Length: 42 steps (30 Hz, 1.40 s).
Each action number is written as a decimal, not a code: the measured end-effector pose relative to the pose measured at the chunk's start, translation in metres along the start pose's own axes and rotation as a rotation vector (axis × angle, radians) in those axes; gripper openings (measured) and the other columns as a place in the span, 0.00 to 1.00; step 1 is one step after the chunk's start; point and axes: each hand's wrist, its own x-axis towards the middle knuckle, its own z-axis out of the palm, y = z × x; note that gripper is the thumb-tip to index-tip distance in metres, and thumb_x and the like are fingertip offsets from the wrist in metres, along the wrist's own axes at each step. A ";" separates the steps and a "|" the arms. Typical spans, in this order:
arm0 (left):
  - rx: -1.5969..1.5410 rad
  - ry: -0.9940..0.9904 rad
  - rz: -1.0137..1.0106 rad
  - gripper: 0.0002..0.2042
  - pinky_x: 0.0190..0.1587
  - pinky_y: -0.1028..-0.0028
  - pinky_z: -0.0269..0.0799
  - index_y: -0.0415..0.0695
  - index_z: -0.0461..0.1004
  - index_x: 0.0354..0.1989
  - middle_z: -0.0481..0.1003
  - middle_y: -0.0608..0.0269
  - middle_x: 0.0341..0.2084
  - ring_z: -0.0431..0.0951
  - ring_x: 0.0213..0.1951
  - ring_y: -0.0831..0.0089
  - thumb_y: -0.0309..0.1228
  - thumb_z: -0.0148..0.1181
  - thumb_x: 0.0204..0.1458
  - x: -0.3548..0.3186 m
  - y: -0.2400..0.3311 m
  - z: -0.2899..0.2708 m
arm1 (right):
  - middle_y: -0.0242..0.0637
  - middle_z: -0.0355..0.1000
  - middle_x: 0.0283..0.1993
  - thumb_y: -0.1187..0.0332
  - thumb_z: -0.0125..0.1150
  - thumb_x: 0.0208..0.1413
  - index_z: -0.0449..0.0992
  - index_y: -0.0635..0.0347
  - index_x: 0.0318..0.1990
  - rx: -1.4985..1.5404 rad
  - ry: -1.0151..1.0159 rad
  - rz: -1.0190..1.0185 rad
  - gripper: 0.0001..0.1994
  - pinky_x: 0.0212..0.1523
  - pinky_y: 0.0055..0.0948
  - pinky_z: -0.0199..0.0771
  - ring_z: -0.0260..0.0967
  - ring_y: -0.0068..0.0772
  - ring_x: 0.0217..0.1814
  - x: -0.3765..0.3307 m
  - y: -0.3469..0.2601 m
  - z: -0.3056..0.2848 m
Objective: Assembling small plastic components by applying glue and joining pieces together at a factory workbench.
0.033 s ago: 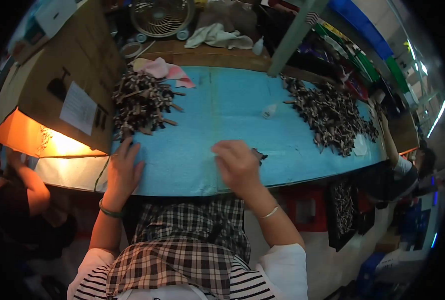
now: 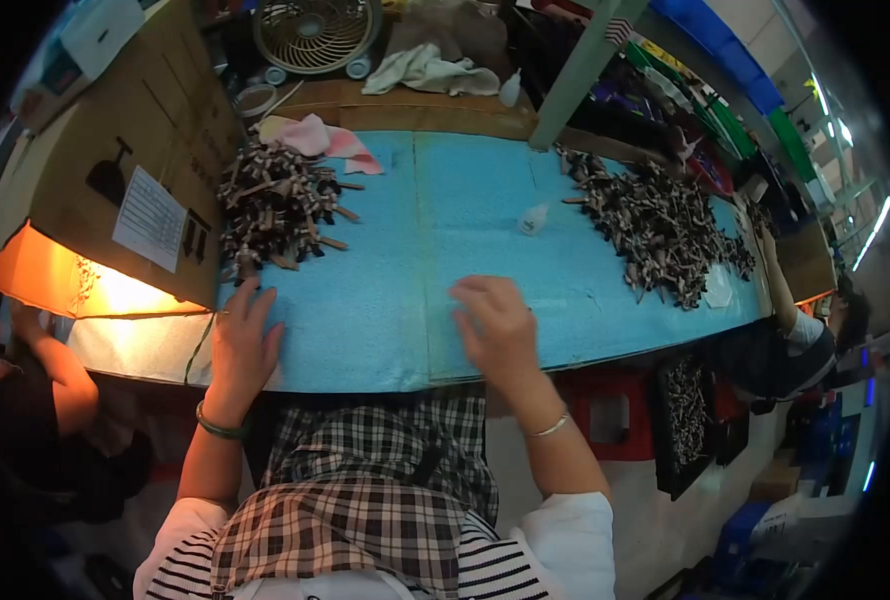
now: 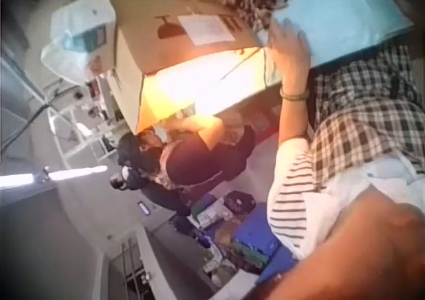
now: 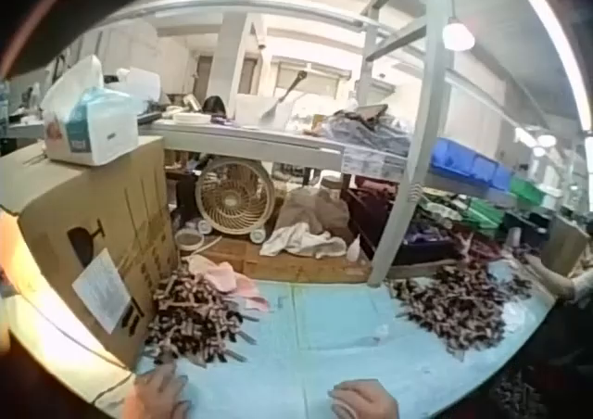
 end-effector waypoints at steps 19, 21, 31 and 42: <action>-1.278 -0.423 0.107 0.23 0.54 0.69 0.68 0.42 0.64 0.57 0.59 0.56 0.59 0.67 0.55 0.65 0.19 0.57 0.51 0.028 0.096 0.053 | 0.40 0.69 0.48 0.73 0.59 0.53 0.67 0.63 0.49 1.667 -0.273 0.802 0.16 0.49 0.30 0.72 0.69 0.29 0.50 -0.029 -0.019 0.039; -1.431 -0.417 0.051 0.18 0.55 0.69 0.67 0.42 0.66 0.52 0.60 0.56 0.58 0.68 0.54 0.70 0.18 0.54 0.53 0.021 0.093 0.061 | 0.39 0.69 0.49 0.71 0.60 0.53 0.68 0.60 0.45 1.750 -0.355 0.837 0.13 0.46 0.27 0.72 0.68 0.28 0.50 -0.027 -0.020 0.043; -1.224 -0.147 -0.457 0.08 0.27 0.81 0.66 0.40 0.68 0.43 0.69 0.70 0.27 0.66 0.23 0.85 0.21 0.53 0.55 0.010 0.060 0.049 | 0.37 0.69 0.52 0.76 0.63 0.48 0.69 0.60 0.50 0.227 0.395 0.638 0.19 0.45 0.26 0.70 0.66 0.30 0.54 0.008 0.143 -0.010; -1.350 -0.150 -0.369 0.16 0.35 0.81 0.69 0.40 0.64 0.53 0.69 0.66 0.35 0.70 0.33 0.83 0.19 0.52 0.55 -0.012 0.054 0.033 | 0.39 0.70 0.39 0.72 0.51 0.58 0.62 0.69 0.57 0.909 0.074 0.518 0.19 0.36 0.24 0.72 0.70 0.27 0.39 0.028 0.060 0.015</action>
